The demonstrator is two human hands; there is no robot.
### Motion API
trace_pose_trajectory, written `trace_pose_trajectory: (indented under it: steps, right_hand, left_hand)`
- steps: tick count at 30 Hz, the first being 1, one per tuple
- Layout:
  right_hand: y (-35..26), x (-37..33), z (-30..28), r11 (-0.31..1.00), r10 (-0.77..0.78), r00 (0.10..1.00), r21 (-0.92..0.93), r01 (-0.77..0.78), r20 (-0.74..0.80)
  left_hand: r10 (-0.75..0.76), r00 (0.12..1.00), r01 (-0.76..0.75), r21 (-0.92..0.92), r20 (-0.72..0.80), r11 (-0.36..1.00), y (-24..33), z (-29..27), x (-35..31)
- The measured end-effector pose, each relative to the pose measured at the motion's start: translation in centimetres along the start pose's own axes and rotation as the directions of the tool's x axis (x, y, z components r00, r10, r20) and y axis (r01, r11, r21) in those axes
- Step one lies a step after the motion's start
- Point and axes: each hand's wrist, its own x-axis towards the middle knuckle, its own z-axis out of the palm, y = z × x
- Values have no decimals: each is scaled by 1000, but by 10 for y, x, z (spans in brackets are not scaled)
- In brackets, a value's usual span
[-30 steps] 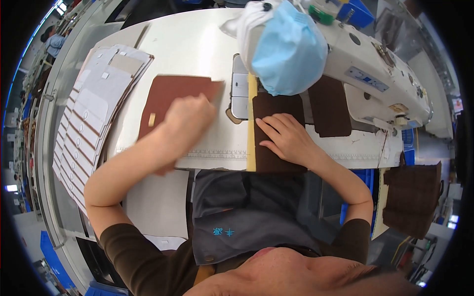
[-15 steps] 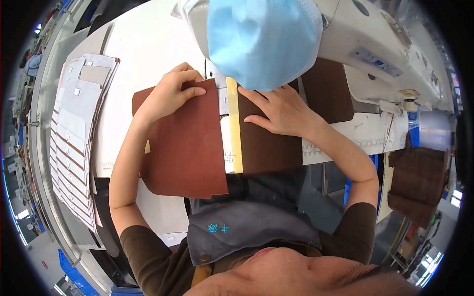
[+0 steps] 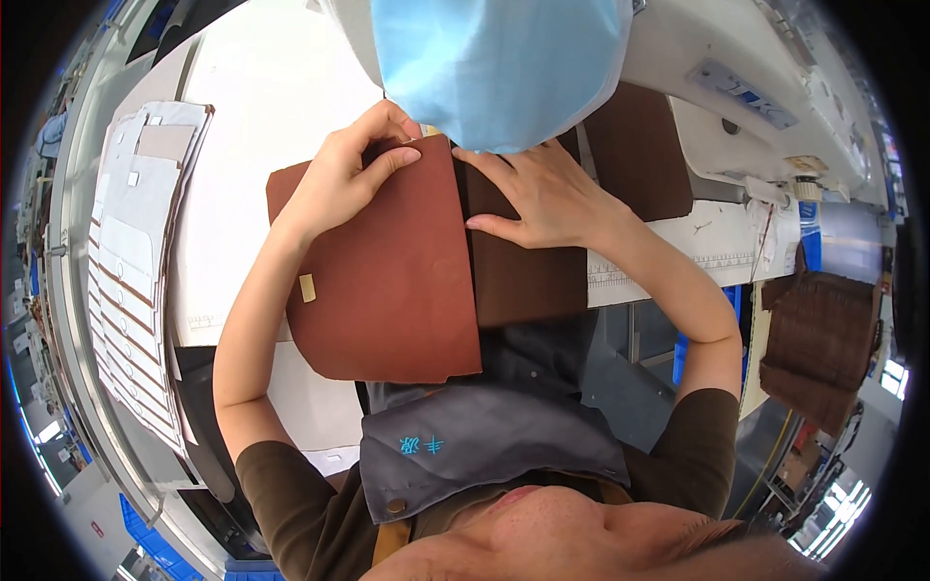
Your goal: Aligning leather components on a sewing machine table.
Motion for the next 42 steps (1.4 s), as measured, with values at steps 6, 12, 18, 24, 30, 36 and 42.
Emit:
trace_pose_trajectory:
  steps: [6, 12, 18, 24, 30, 36, 42]
  right_hand:
    - [2, 1, 6, 997, -11, 998, -83, 6, -62]
    - [2, 2, 5, 995, -30, 996, -101, 22, -83]
    - [2, 1, 5, 989, -44, 994, -141, 30, -103]
    - [2, 1, 3, 995, -41, 992, -90, 31, -116]
    - [1, 0, 4, 998, -38, 993, -62, 31, -111]
    - [4, 4, 1, 996, -35, 991, -91, 23, -129]
    - [-32, -14, 1, 989, -108, 985, -119, 92, -134]
  left_hand:
    - [68, 997, -65, 91, -30, 994, -7, 5, 4]
    - [295, 955, -261, 401, -25, 878, -13, 12, 9]
    - [378, 926, -333, 481, 3, 811, -13, 10, 16]
    - [353, 936, -301, 501, -10, 811, -11, 11, 17]
    - [355, 935, -302, 498, -13, 813, -14, 13, 16]
    - [431, 902, -364, 530, -3, 766, -25, 14, 21]
    - [478, 875, -374, 727, 73, 575, -13, 17, 4]
